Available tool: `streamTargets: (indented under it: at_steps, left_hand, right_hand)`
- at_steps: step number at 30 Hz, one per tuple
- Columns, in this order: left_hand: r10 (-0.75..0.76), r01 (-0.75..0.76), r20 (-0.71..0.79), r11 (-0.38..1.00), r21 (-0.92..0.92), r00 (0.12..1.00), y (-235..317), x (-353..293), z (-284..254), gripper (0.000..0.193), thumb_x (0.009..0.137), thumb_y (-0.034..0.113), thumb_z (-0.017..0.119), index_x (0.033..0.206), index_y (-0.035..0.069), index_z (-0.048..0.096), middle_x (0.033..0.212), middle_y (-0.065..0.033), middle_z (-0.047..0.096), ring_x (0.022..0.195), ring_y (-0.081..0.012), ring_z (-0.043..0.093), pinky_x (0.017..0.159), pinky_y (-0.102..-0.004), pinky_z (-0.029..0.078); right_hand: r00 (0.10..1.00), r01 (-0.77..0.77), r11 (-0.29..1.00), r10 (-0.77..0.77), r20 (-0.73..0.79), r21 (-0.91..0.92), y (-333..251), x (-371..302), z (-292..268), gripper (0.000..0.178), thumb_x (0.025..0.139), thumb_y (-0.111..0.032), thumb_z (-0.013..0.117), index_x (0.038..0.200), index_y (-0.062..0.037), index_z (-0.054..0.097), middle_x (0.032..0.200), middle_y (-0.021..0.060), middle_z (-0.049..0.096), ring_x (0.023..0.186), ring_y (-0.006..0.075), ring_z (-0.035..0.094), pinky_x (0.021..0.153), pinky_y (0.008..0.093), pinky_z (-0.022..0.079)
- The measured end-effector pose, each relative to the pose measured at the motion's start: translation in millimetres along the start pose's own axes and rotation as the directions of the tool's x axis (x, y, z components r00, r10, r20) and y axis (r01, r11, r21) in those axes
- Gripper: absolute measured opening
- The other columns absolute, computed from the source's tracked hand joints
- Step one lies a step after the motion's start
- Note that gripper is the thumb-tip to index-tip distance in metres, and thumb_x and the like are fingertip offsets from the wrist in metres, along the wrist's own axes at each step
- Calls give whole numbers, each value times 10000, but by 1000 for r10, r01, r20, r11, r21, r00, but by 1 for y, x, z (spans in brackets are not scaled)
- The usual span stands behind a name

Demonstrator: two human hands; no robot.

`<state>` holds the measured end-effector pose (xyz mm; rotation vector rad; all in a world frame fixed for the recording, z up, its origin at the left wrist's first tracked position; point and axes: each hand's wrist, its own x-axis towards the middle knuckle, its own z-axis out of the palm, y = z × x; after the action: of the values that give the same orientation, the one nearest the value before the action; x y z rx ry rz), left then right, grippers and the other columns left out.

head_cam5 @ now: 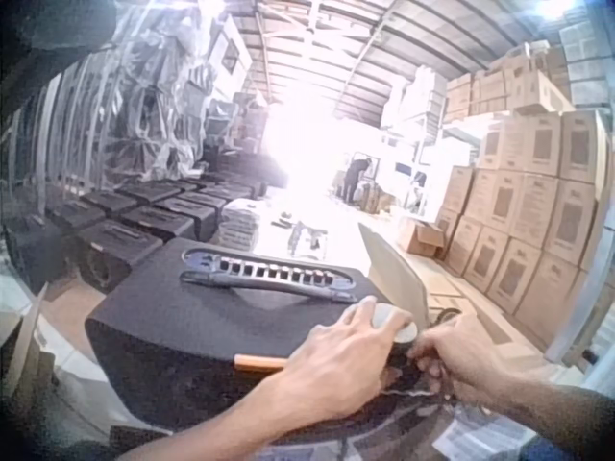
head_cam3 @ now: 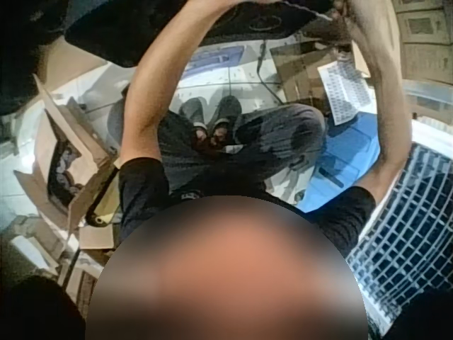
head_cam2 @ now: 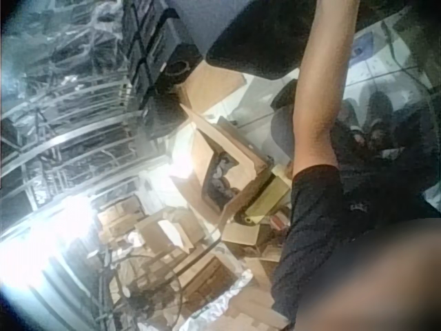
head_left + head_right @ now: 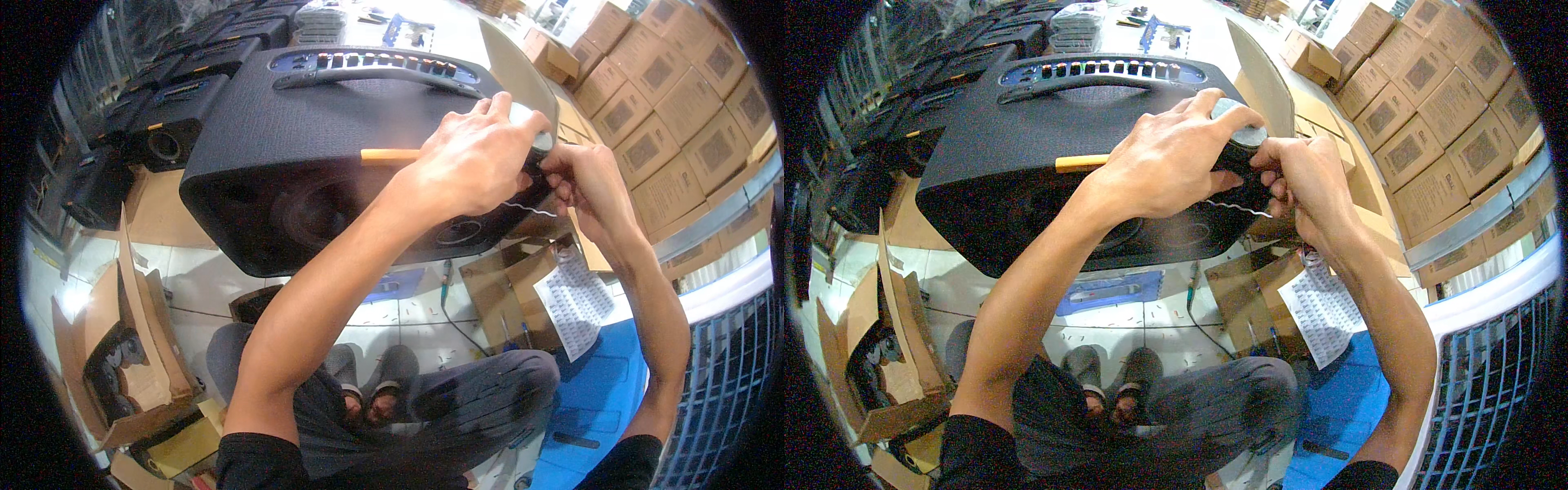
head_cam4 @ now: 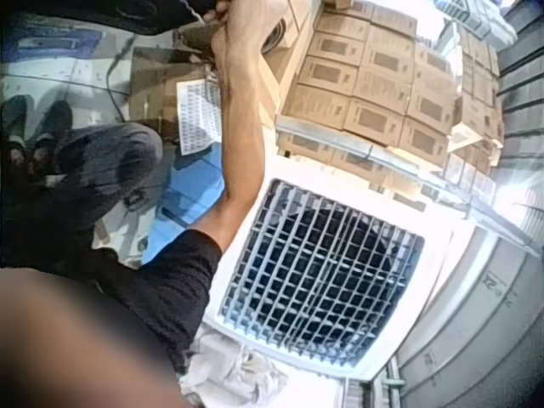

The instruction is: The person retrieves a speaker driver from a box, places it into a port on a portable speaker, and secures it by soldering wires to the terminals. The person then adjusts the speaker and continues soldering connections.

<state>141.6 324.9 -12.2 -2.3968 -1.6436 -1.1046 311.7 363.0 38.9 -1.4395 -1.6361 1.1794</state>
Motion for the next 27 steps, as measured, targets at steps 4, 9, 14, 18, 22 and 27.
streamTargets:
  at_steps: [4,9,14,18,22,27]
  left_hand:
    - [1,-1,-12,1000,-2,1000,0,0,1,629,833,270,767,1387,149,496,1339,-194,521,1232,-391,573,957,-502,512]
    - [5,-5,-9,1000,7,1000,-1,-1,0,614,838,264,758,1381,147,494,1322,-187,527,1224,-387,577,947,-504,512]
    - [-4,4,-4,1000,-8,1000,0,-1,-1,617,840,268,757,1382,146,488,1300,-198,539,1221,-394,575,947,-508,514]
    - [12,-11,-24,1000,12,1000,0,-2,0,610,844,277,757,1377,145,491,1283,-206,546,1216,-397,575,945,-509,516]
    - [15,-15,-21,1000,-9,1000,-1,-1,0,608,846,284,757,1375,143,494,1288,-202,545,1216,-398,575,947,-504,516]
    - [6,-6,-16,1000,5,1000,-1,-1,1,609,846,283,757,1376,141,493,1290,-196,544,1217,-397,574,952,-503,512]
  right_hand:
    - [998,-59,990,57,19,126,3,-1,1,119,821,-117,635,785,-5,613,659,38,529,500,128,470,428,291,390]
    - [997,-63,979,52,63,194,5,-3,-2,166,878,-157,631,809,-6,622,675,43,552,519,139,498,456,293,421]
    - [965,261,943,-254,60,-207,8,-11,-21,226,925,-176,635,895,35,709,821,95,674,628,142,615,530,290,509]
    - [552,784,337,-762,337,-522,16,-11,-31,110,901,-72,694,972,-6,746,889,106,706,743,169,676,613,280,542]
    - [239,860,-127,-757,608,-495,14,3,-41,335,732,49,708,1043,-76,720,1023,85,670,848,264,673,723,368,562]
    - [162,850,-257,-703,692,-460,8,19,-48,339,683,14,703,1005,-92,693,1009,61,641,901,255,663,734,367,558]
